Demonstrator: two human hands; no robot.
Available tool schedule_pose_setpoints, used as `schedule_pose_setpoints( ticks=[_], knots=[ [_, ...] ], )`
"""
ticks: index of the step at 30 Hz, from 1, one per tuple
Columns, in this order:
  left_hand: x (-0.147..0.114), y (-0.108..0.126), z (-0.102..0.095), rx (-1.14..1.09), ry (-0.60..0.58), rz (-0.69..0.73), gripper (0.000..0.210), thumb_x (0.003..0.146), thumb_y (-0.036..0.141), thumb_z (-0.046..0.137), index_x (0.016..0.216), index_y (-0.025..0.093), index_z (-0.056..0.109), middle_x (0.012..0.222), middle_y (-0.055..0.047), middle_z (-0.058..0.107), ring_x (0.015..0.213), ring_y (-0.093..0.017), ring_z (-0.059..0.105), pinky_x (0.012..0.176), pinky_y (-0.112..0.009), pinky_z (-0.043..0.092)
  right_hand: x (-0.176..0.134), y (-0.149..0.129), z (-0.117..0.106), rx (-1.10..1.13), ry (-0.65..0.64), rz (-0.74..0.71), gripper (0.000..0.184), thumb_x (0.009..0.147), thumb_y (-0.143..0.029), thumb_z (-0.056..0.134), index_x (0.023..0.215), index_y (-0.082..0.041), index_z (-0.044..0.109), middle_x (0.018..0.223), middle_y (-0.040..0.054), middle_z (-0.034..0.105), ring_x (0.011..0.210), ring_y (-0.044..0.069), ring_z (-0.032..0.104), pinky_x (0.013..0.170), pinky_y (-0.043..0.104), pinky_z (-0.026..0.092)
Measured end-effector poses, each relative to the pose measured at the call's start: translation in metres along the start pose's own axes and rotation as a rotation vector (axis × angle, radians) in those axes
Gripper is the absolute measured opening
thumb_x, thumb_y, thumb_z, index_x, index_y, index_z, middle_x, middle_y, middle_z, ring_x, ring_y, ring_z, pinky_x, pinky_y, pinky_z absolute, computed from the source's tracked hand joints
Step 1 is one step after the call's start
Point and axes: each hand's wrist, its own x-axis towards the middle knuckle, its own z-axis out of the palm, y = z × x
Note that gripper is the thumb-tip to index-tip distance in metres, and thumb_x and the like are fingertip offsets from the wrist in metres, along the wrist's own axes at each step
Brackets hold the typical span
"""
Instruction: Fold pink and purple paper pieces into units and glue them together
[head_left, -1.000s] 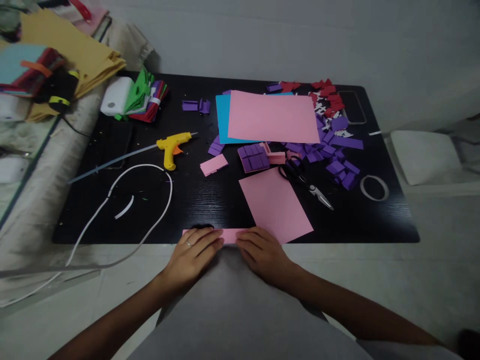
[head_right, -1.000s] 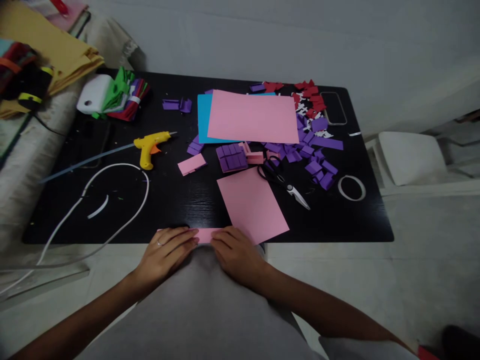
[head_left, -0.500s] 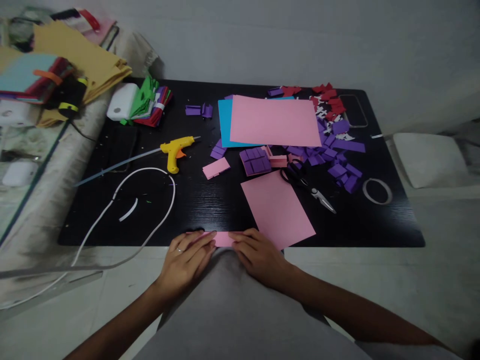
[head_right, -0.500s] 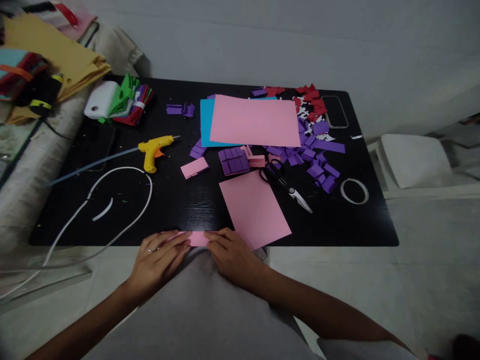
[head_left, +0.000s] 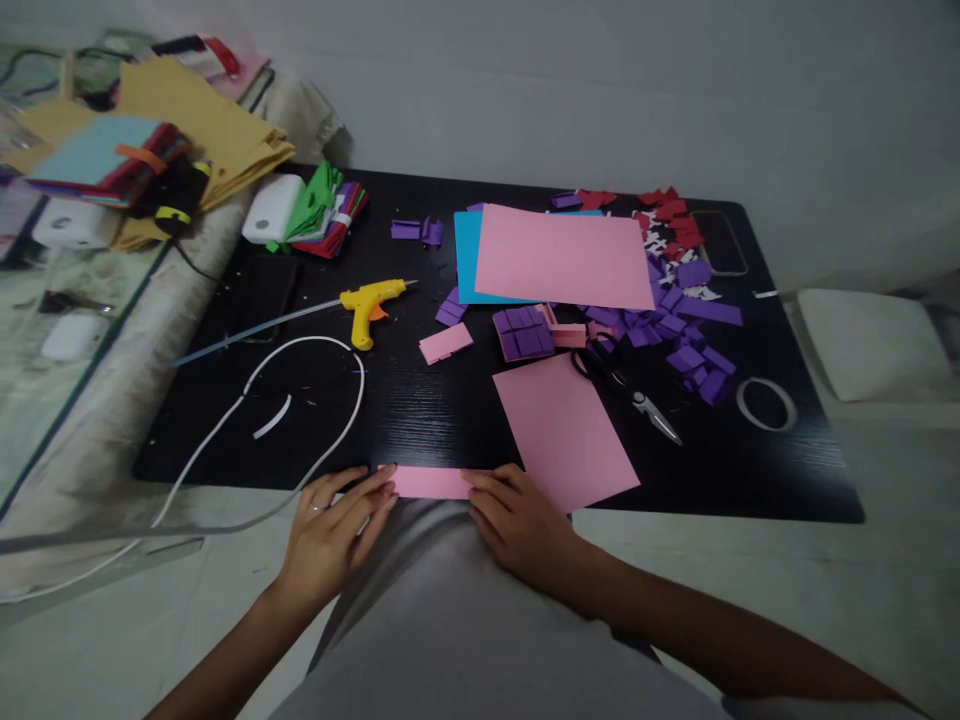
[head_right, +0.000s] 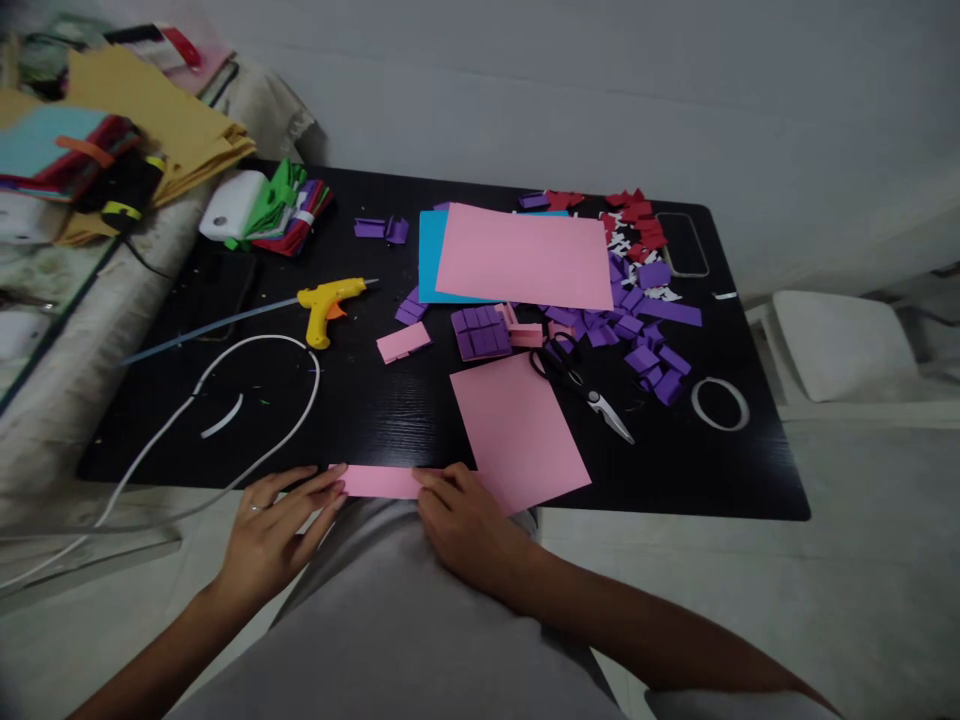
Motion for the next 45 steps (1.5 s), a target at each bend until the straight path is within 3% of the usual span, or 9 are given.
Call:
schedule_pose_setpoints(
  ticks=[6,10,13,19,23,36,45],
  knots=[
    [-0.003,0.002,0.007,-0.059,0.020,-0.028,0.017,0.096,0.009,0.072,0.110,0.018,0.072,0.117,-0.007,0.082,0.109,-0.027,0.069,0.094,-0.043,0.052,0.029,-0.011,-0.005,-0.055,-0.081,-0.060,0.015,0.104,-0.015,0.060,0.100,-0.017,0.074,0.131,0.0151,0.074,0.105,0.027,0.066,0.089,0.043,0.059],
    [-0.001,0.000,0.008,-0.046,0.012,-0.037,0.015,0.098,0.011,0.069,0.112,0.017,0.071,0.119,-0.009,0.081,0.112,-0.028,0.069,0.095,-0.044,0.051,0.053,-0.017,0.002,-0.074,-0.054,-0.182,0.020,0.106,-0.017,0.056,0.098,-0.014,0.074,0.117,0.0143,0.078,0.113,0.027,0.065,0.095,0.040,0.057],
    [0.000,-0.003,0.007,-0.040,0.007,-0.035,0.015,0.099,0.009,0.067,0.111,0.018,0.071,0.121,-0.008,0.081,0.114,-0.028,0.069,0.096,-0.045,0.051,0.059,-0.017,0.004,-0.027,-0.019,-0.126,0.020,0.107,-0.020,0.057,0.103,-0.012,0.074,0.117,0.0132,0.078,0.106,0.026,0.066,0.094,0.038,0.058],
    [0.000,-0.004,0.010,-0.019,0.013,-0.038,0.013,0.101,0.012,0.065,0.109,0.019,0.071,0.119,-0.006,0.082,0.112,-0.027,0.070,0.097,-0.043,0.050,0.042,-0.014,-0.001,0.075,0.009,0.052,0.019,0.102,-0.021,0.066,0.115,-0.009,0.072,0.130,0.0133,0.077,0.102,0.026,0.063,0.092,0.039,0.058],
    [0.004,-0.003,0.009,0.036,-0.019,-0.013,0.013,0.099,0.012,0.067,0.109,0.019,0.071,0.118,-0.005,0.082,0.110,-0.028,0.070,0.095,-0.043,0.049,0.027,-0.010,-0.005,0.095,-0.076,0.153,0.027,0.104,-0.026,0.064,0.126,-0.012,0.069,0.141,0.0079,0.073,0.104,0.028,0.060,0.093,0.044,0.059],
    [0.004,-0.003,0.008,0.045,-0.019,0.001,0.014,0.098,0.012,0.066,0.110,0.020,0.070,0.118,-0.005,0.082,0.107,-0.029,0.071,0.094,-0.043,0.049,-0.036,0.006,-0.031,-0.067,-0.038,0.258,0.036,0.105,-0.021,0.055,0.139,-0.013,0.064,0.141,0.0108,0.073,0.107,0.030,0.068,0.093,0.051,0.064],
    [0.003,-0.023,-0.003,0.049,-0.026,0.041,0.017,0.097,0.011,0.066,0.111,0.020,0.070,0.117,-0.005,0.082,0.106,-0.028,0.071,0.096,-0.041,0.052,-0.036,0.012,-0.034,-0.056,-0.005,0.269,0.029,0.103,-0.019,0.058,0.128,-0.015,0.072,0.132,0.0100,0.078,0.100,0.028,0.072,0.090,0.047,0.065]
  ],
)
